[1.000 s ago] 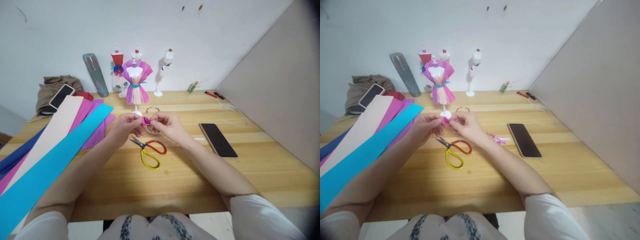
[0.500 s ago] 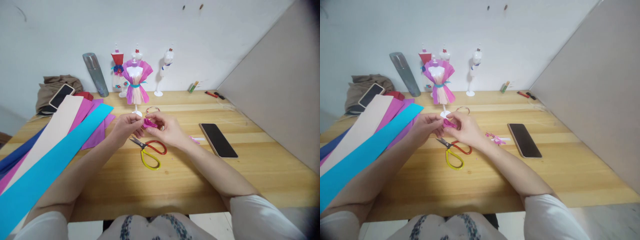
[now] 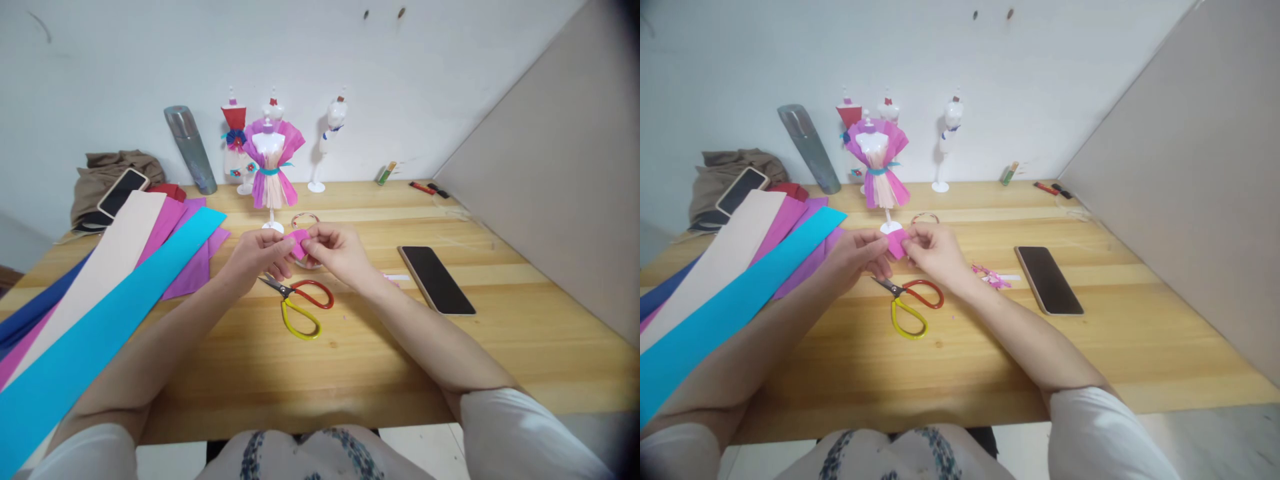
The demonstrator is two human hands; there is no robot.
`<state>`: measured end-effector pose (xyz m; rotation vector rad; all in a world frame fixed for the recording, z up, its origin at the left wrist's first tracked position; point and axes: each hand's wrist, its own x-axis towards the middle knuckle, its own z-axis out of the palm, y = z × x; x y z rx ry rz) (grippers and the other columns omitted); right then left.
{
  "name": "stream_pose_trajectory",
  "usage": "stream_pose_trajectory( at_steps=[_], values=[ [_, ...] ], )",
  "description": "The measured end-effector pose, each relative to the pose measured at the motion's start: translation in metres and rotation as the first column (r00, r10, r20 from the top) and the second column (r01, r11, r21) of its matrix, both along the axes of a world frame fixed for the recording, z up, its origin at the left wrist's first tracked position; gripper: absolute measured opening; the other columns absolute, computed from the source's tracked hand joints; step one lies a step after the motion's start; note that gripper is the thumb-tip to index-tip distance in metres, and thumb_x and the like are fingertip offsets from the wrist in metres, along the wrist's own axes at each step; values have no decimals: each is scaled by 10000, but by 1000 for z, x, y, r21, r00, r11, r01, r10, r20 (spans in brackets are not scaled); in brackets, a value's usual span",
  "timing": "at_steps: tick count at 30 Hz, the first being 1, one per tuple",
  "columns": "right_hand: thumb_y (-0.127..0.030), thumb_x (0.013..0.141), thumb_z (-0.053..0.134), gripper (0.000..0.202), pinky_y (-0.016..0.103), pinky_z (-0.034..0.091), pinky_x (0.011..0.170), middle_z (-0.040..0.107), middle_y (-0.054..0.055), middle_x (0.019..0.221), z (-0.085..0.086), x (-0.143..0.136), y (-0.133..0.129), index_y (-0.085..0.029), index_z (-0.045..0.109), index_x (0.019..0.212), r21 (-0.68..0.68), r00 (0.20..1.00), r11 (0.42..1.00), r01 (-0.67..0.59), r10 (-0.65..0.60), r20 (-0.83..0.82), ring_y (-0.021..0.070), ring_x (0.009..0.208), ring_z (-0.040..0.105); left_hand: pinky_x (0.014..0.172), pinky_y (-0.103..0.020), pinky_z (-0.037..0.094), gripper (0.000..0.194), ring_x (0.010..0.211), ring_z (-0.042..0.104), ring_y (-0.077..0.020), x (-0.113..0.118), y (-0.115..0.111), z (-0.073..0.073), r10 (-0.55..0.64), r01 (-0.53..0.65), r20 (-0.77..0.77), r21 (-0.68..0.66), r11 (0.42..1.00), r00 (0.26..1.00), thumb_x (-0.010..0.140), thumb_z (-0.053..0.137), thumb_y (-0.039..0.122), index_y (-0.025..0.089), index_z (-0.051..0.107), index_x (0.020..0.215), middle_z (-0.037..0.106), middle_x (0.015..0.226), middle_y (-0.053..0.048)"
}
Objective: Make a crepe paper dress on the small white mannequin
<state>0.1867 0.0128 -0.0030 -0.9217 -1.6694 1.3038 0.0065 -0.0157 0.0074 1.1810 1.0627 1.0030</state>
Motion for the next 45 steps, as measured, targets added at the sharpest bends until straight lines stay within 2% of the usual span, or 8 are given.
stream_pose_trajectory(
  at_steps=[8, 25, 30, 32, 34, 38, 42, 45],
  values=[
    [-332, 788, 698, 145, 283, 472, 531, 634, -12, 645, -2, -2, 0, -201, 638, 773, 24, 1000, 1000, -10, 10, 6, 131, 540, 565, 449, -190, 484, 209, 434, 587, -100, 3, 0, -4, 68, -67, -149, 14, 998, 986, 654, 793, 323, 139, 722, 725, 672, 513, -17],
    [-456, 719, 747, 287, 233, 356, 462, 561, -56, 538, -9, -7, 4, -204, 609, 731, -53, 996, 998, -12, 7, -85, 99, 446, 474, 475, -200, 493, 320, 476, 608, -113, 2, 4, -6, 82, -81, -51, 20, 997, 995, 572, 867, 380, 127, 729, 711, 669, 526, -21],
    [-406, 835, 634, 273, 251, 378, 510, 558, -37, 554, -7, 3, 10, -198, 553, 679, -21, 982, 994, -105, 107, 156, 109, 476, 505, 475, -200, 491, 263, 475, 596, -108, -5, 9, -7, 98, -97, -26, 49, 994, 995, 592, 827, 339, 126, 737, 716, 670, 535, -22],
    [-324, 843, 640, 237, 260, 365, 542, 578, -22, 566, -6, 5, 7, -186, 568, 664, 10, 873, 967, -254, 225, 433, 122, 516, 530, 466, -191, 476, 238, 477, 600, -106, -8, 12, -7, 101, -102, 7, 47, 994, 995, 599, 815, 321, 130, 728, 711, 672, 544, -21],
    [-262, 821, 683, 145, 273, 350, 569, 638, 7, 633, -5, 2, -3, -171, 635, 718, 29, 654, 910, -414, 275, 705, 150, 583, 576, 462, -184, 466, 229, 482, 608, -106, -10, 15, -6, 98, -100, 36, 36, 994, 995, 602, 814, 314, 133, 721, 708, 674, 555, -21],
    [-230, 800, 747, 351, 311, 404, 628, 764, 115, 948, -7, -15, -27, -150, 685, 1135, 65, 315, 844, -532, 126, 941, 278, 843, 709, 475, -180, 475, 242, 492, 616, -102, -8, 17, 0, 78, -79, 58, 8, 997, 995, 586, 827, 315, 129, 723, 701, 672, 564, -25],
    [-212, 826, 708, 499, 344, 467, 706, 738, 187, 1173, -8, -24, -39, -124, 621, 1310, 87, 202, 842, -533, 26, 979, 329, 1008, 720, 459, -173, 469, 240, 487, 623, -98, -2, 11, 3, 108, -106, 88, -30, 994, 990, 574, 826, 303, 127, 713, 691, 685, 600, -29],
    [-172, 833, 656, 532, 339, 463, 709, 742, 173, 1180, -8, -22, -39, -136, 589, 1360, 67, 219, 831, -553, 68, 973, 315, 1010, 720, 445, -178, 474, 257, 483, 626, -97, -2, 4, 1, 128, -120, 136, -60, 991, 982, 583, 833, 312, 120, 717, 708, 699, 648, -33]
  ],
)
